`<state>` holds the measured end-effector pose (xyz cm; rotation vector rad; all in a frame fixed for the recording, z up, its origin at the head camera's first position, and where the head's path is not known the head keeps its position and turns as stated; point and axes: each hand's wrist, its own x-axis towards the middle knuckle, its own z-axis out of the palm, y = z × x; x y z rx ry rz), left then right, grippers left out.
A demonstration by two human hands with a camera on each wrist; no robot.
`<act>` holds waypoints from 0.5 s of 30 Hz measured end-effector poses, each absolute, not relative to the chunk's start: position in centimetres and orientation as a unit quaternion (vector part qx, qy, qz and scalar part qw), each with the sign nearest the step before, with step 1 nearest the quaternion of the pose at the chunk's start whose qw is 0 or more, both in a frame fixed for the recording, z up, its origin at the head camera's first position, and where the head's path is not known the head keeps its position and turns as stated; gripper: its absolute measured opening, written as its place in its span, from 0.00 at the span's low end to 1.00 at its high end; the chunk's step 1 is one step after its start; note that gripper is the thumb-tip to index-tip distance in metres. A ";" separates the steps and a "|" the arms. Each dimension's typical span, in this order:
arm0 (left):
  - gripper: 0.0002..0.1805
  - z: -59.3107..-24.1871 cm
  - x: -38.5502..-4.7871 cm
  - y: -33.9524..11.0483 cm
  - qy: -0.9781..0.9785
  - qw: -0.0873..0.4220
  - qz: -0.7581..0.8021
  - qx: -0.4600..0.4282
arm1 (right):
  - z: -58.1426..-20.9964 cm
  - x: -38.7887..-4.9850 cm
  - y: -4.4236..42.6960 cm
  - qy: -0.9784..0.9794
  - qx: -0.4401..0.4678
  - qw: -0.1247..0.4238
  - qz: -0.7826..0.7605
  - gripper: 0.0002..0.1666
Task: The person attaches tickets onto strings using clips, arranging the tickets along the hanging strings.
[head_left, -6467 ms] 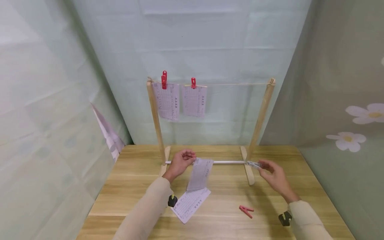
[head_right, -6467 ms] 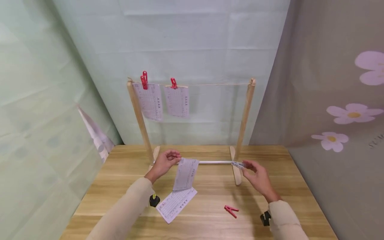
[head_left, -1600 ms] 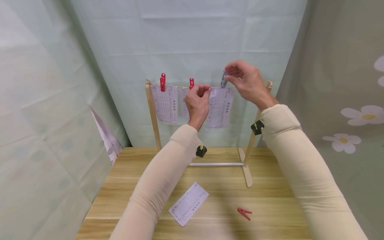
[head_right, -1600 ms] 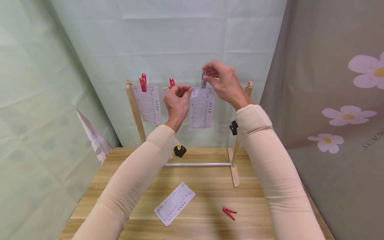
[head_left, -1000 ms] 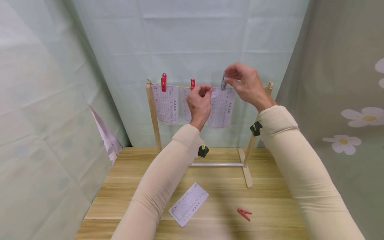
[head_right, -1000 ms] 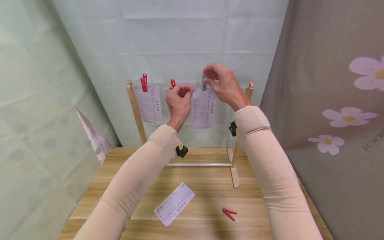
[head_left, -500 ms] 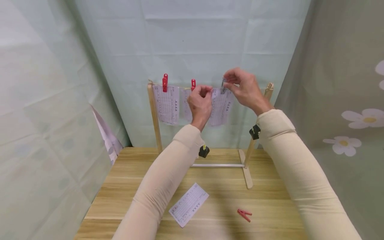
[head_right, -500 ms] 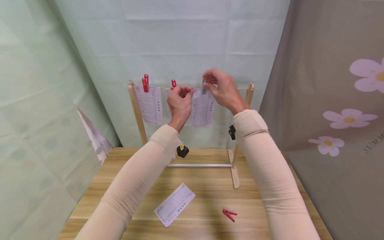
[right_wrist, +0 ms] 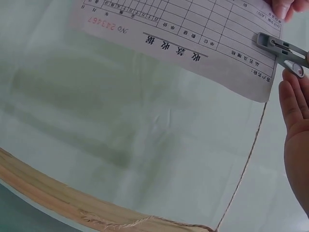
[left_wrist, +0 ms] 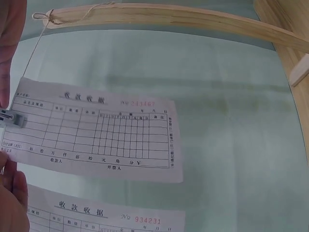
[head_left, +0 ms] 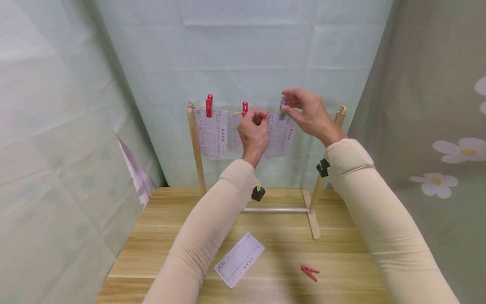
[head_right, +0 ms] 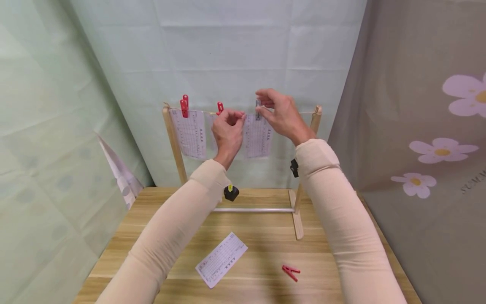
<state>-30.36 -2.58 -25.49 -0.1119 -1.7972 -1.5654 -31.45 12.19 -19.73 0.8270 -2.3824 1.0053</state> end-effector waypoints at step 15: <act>0.06 -26.6 -29.4 -3.1 -0.735 0.366 -0.561 -0.111 | -19.6 -31.3 12.2 -0.880 0.291 0.200 0.319 0.27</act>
